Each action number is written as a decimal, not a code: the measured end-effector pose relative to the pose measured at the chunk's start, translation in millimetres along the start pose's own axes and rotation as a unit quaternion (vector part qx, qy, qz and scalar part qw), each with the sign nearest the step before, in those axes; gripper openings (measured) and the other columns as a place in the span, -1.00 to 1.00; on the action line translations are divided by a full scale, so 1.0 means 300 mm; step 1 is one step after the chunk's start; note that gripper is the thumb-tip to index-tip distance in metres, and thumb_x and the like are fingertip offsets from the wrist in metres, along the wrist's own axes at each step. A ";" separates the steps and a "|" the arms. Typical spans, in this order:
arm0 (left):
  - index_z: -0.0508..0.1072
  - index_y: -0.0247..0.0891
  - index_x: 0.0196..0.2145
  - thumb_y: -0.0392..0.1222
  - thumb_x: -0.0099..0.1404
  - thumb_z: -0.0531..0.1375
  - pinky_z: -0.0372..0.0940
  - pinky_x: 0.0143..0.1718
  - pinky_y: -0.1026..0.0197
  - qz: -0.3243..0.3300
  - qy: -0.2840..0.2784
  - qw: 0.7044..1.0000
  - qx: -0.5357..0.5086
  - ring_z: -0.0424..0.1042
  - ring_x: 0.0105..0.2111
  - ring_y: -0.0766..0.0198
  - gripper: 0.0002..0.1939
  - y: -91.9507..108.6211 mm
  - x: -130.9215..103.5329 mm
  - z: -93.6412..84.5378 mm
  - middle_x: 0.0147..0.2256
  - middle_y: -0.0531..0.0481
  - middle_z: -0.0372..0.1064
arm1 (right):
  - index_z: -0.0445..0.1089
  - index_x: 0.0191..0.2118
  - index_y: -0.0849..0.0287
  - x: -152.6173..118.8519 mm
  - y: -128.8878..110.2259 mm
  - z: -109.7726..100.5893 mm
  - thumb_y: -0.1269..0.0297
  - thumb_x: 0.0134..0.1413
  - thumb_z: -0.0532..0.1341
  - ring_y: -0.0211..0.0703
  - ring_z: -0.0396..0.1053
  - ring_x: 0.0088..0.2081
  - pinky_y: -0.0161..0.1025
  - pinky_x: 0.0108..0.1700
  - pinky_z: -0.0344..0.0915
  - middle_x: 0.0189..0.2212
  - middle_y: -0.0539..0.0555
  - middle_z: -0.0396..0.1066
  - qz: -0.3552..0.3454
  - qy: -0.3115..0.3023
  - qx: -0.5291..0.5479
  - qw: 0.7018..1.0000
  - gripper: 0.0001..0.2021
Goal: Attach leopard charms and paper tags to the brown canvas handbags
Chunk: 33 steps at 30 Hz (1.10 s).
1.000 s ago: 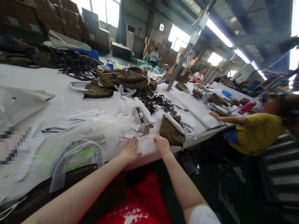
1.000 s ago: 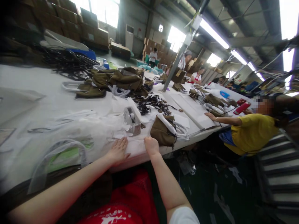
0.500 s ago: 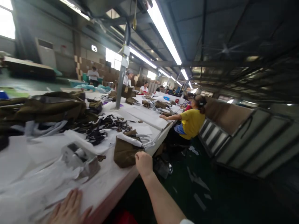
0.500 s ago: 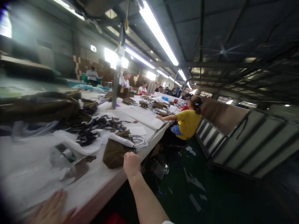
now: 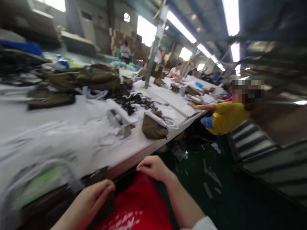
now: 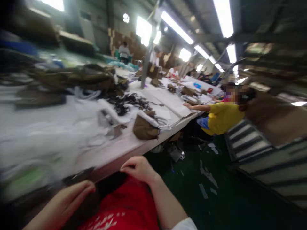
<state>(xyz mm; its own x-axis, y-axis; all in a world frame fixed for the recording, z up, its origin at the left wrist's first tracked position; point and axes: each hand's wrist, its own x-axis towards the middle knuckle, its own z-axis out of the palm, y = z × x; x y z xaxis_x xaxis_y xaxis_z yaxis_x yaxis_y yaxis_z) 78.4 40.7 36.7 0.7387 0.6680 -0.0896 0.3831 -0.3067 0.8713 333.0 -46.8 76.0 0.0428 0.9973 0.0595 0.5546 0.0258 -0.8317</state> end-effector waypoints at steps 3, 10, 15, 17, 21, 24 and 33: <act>0.43 -0.16 -0.49 0.11 0.30 -0.03 0.29 -0.32 0.25 -0.050 0.014 0.999 -0.005 0.42 -0.44 0.18 -0.59 0.027 -0.105 -0.074 -0.49 0.02 0.44 | 0.57 -0.33 0.16 0.026 0.021 0.005 0.22 0.13 0.28 -0.20 0.47 -0.36 -0.31 -0.24 0.36 -0.40 0.05 0.56 0.015 -0.022 0.005 1.000 -0.85; 0.42 -0.23 -0.46 0.04 0.38 -0.07 0.21 -0.34 0.25 -0.116 0.047 0.992 0.031 0.37 -0.43 0.23 -0.57 0.013 -0.246 -0.082 -0.48 0.00 0.41 | 0.49 -0.04 0.05 0.064 -0.103 0.159 0.29 0.14 0.25 -0.03 0.38 0.01 -0.06 0.09 0.31 0.00 0.14 0.45 -0.125 -0.032 -0.096 0.987 -0.74; 0.46 -0.26 -0.42 0.00 0.40 -0.06 0.24 -0.34 0.25 -0.111 0.059 0.992 0.000 0.39 -0.42 0.24 -0.57 0.012 -0.314 -0.054 -0.43 -0.03 0.45 | 0.46 0.00 0.09 0.058 -0.205 0.342 0.29 0.21 0.19 -0.17 0.46 -0.18 -0.24 -0.08 0.36 -0.12 0.09 0.52 -0.144 -0.234 -0.082 0.958 -0.74; 0.46 -0.25 -0.43 0.00 0.40 -0.05 0.26 -0.33 0.24 -0.115 0.078 0.990 -0.022 0.40 -0.42 0.24 -0.57 0.001 -0.335 -0.054 -0.45 -0.01 0.44 | 0.53 -0.15 0.08 0.064 -0.203 0.389 0.27 0.24 0.18 -0.20 0.46 -0.25 -0.27 -0.12 0.33 -0.25 0.04 0.55 -0.133 -0.252 -0.100 0.953 -0.82; 0.49 -0.27 -0.21 0.01 0.36 0.02 0.35 -0.14 0.15 -0.166 0.233 0.958 -0.025 0.48 -0.21 0.14 -0.65 -0.058 -0.350 -0.049 -0.22 -0.11 0.50 | 0.55 -0.31 0.09 0.098 -0.154 0.426 0.25 0.21 0.20 -0.15 0.44 -0.27 -0.24 -0.14 0.31 -0.39 0.04 0.54 -0.090 -0.198 -0.093 0.972 -0.83; 0.42 -0.31 -0.05 0.00 0.29 0.08 0.38 -0.03 0.06 -0.213 0.297 0.926 -0.089 0.48 -0.09 0.07 -0.60 -0.126 -0.320 -0.030 -0.06 -0.21 0.47 | 0.51 -0.31 0.14 0.121 -0.109 0.449 0.25 0.21 0.15 -0.16 0.46 -0.29 -0.24 -0.20 0.35 -0.33 0.06 0.53 0.005 -0.168 0.008 0.986 -0.81; 0.47 -0.28 -0.19 -0.08 0.16 0.19 0.42 -0.17 0.08 -0.266 0.223 0.927 -0.142 0.53 -0.27 0.08 -0.70 -0.182 -0.210 -0.004 -0.26 -0.14 0.56 | 0.43 -0.37 0.17 0.101 -0.092 0.532 0.25 0.16 0.13 -0.31 0.26 -0.61 -0.36 -0.49 0.19 -0.65 -0.10 0.31 0.135 -0.203 0.091 0.966 -0.82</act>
<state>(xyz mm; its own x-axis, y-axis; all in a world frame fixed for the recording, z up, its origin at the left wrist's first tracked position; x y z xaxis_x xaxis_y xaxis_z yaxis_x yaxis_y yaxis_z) 10.3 16.1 -4.6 0.1603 0.9067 -0.3902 0.4186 0.2955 0.8587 186.3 -6.3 12.7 -0.1848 0.9134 -0.3628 0.4111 -0.2634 -0.8727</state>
